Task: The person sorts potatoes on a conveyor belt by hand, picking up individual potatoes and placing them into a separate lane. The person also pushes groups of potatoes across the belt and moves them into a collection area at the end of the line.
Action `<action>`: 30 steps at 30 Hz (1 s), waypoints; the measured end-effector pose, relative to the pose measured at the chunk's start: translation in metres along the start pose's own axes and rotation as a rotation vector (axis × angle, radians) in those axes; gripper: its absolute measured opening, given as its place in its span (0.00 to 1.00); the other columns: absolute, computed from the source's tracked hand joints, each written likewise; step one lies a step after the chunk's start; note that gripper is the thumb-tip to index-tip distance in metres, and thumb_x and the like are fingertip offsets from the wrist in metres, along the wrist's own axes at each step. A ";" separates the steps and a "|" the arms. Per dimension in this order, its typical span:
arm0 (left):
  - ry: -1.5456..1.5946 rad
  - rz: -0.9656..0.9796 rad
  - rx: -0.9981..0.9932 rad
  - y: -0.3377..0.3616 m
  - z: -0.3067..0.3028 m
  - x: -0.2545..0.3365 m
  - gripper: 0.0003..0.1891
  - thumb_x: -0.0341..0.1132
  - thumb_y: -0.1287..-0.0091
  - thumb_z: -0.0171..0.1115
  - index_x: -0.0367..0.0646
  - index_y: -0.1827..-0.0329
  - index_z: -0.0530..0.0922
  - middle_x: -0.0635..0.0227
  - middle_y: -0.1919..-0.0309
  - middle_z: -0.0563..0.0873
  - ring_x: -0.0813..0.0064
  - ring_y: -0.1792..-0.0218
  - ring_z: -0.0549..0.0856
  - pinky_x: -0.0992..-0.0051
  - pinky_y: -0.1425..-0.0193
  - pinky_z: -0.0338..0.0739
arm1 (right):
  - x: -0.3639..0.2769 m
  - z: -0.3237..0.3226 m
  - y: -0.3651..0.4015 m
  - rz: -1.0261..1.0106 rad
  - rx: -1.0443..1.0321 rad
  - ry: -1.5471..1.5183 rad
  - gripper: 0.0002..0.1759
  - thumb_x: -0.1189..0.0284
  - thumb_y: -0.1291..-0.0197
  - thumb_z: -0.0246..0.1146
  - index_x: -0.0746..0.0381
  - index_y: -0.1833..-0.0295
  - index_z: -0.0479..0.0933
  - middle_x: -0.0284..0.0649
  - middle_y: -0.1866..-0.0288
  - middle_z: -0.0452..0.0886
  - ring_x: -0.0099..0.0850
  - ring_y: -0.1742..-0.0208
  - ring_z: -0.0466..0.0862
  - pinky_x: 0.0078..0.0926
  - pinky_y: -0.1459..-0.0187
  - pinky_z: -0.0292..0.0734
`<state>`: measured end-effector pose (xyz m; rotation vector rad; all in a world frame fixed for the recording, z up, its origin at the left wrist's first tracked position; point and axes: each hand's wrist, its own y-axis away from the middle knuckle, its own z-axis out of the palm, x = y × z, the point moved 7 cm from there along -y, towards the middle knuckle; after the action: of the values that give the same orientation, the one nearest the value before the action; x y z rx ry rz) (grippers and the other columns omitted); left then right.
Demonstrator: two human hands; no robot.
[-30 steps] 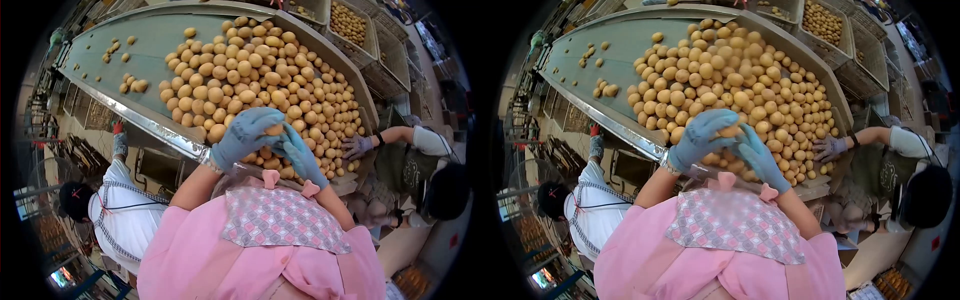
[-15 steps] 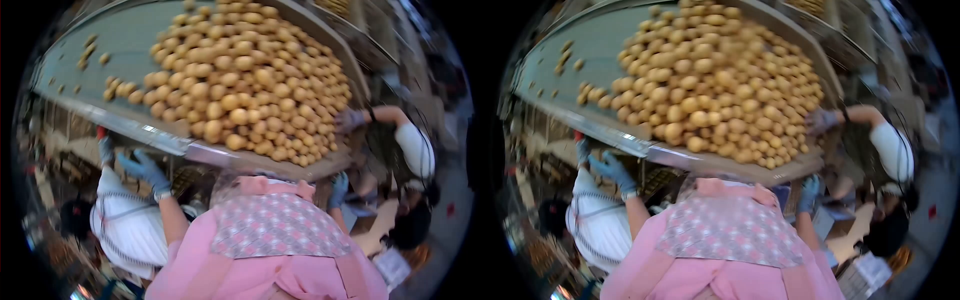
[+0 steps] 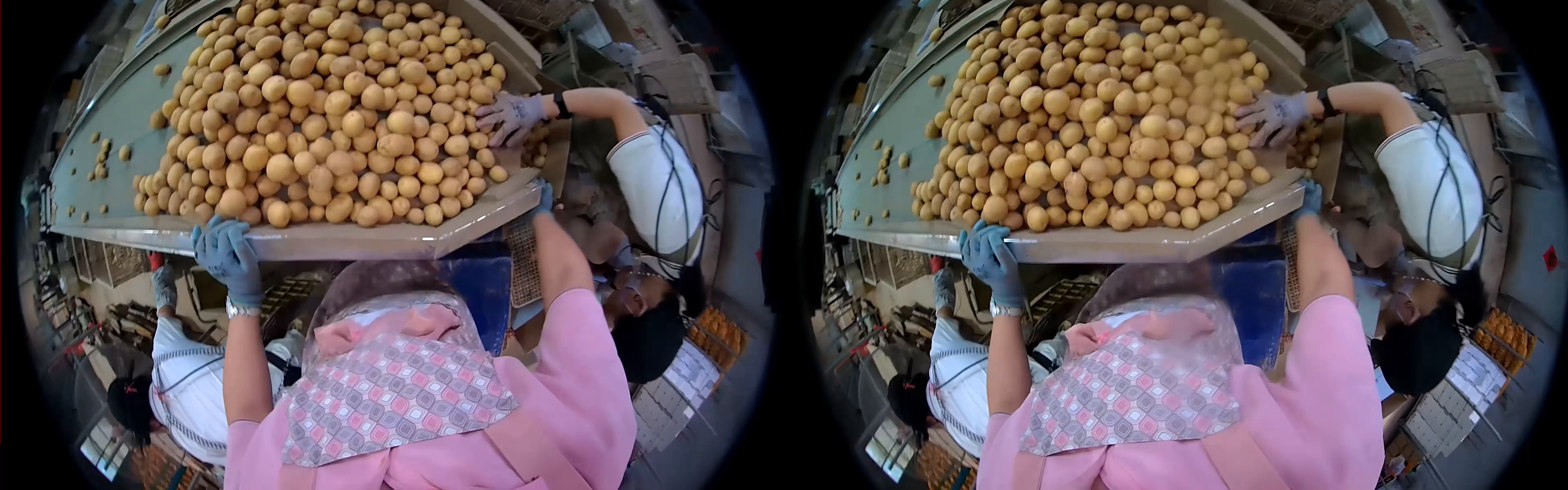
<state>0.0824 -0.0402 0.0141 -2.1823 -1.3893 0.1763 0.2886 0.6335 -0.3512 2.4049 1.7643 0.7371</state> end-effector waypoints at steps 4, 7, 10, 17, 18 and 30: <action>0.011 -0.017 0.016 0.003 0.004 0.004 0.14 0.36 0.21 0.52 0.48 0.64 0.85 0.65 0.60 0.89 0.59 0.45 0.87 0.50 0.24 0.67 | -0.007 0.050 -0.005 0.134 -0.091 -0.357 0.23 0.56 0.26 0.59 0.54 0.35 0.86 0.44 0.38 0.90 0.46 0.36 0.87 0.55 0.37 0.82; 0.005 0.006 0.060 0.004 0.006 0.009 0.16 0.36 0.21 0.52 0.45 0.67 0.84 0.61 0.61 0.88 0.54 0.50 0.86 0.50 0.27 0.70 | -0.013 0.018 0.002 0.321 0.007 -0.478 0.22 0.56 0.27 0.60 0.54 0.36 0.87 0.45 0.37 0.90 0.48 0.37 0.88 0.56 0.40 0.85; -0.031 -0.080 -0.023 0.004 0.003 0.003 0.17 0.37 0.20 0.54 0.45 0.69 0.84 0.61 0.65 0.88 0.53 0.57 0.84 0.54 0.35 0.75 | -0.078 -0.007 0.041 0.223 -0.208 -0.120 0.19 0.63 0.28 0.62 0.54 0.39 0.90 0.47 0.36 0.89 0.50 0.43 0.92 0.68 0.51 0.87; -0.060 0.013 0.061 0.005 0.003 0.000 0.18 0.38 0.20 0.55 0.48 0.70 0.85 0.67 0.69 0.88 0.55 0.59 0.83 0.56 0.45 0.75 | -0.115 0.024 0.163 0.011 0.064 -0.249 0.12 0.71 0.32 0.61 0.53 0.61 0.91 0.44 0.63 0.92 0.43 0.59 0.94 0.48 0.61 0.88; -0.057 0.013 0.060 0.005 0.002 0.002 0.18 0.38 0.20 0.55 0.48 0.70 0.86 0.67 0.70 0.89 0.55 0.59 0.83 0.56 0.45 0.76 | -0.119 0.024 0.197 -0.011 0.119 -0.269 0.11 0.71 0.33 0.61 0.53 0.64 0.89 0.43 0.67 0.91 0.43 0.63 0.93 0.47 0.63 0.87; -0.133 0.087 0.128 0.008 0.006 0.005 0.14 0.37 0.26 0.56 0.53 0.74 0.77 0.66 0.73 0.80 0.58 0.67 0.79 0.56 0.56 0.72 | -0.128 0.135 0.523 -0.353 -0.720 -0.387 0.11 0.68 0.32 0.63 0.55 0.57 0.91 0.41 0.58 0.92 0.44 0.56 0.92 0.43 0.58 0.85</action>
<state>0.0889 -0.0368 0.0058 -2.1581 -1.3153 0.4381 0.7765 0.3691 -0.3409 1.5829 1.3874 0.6524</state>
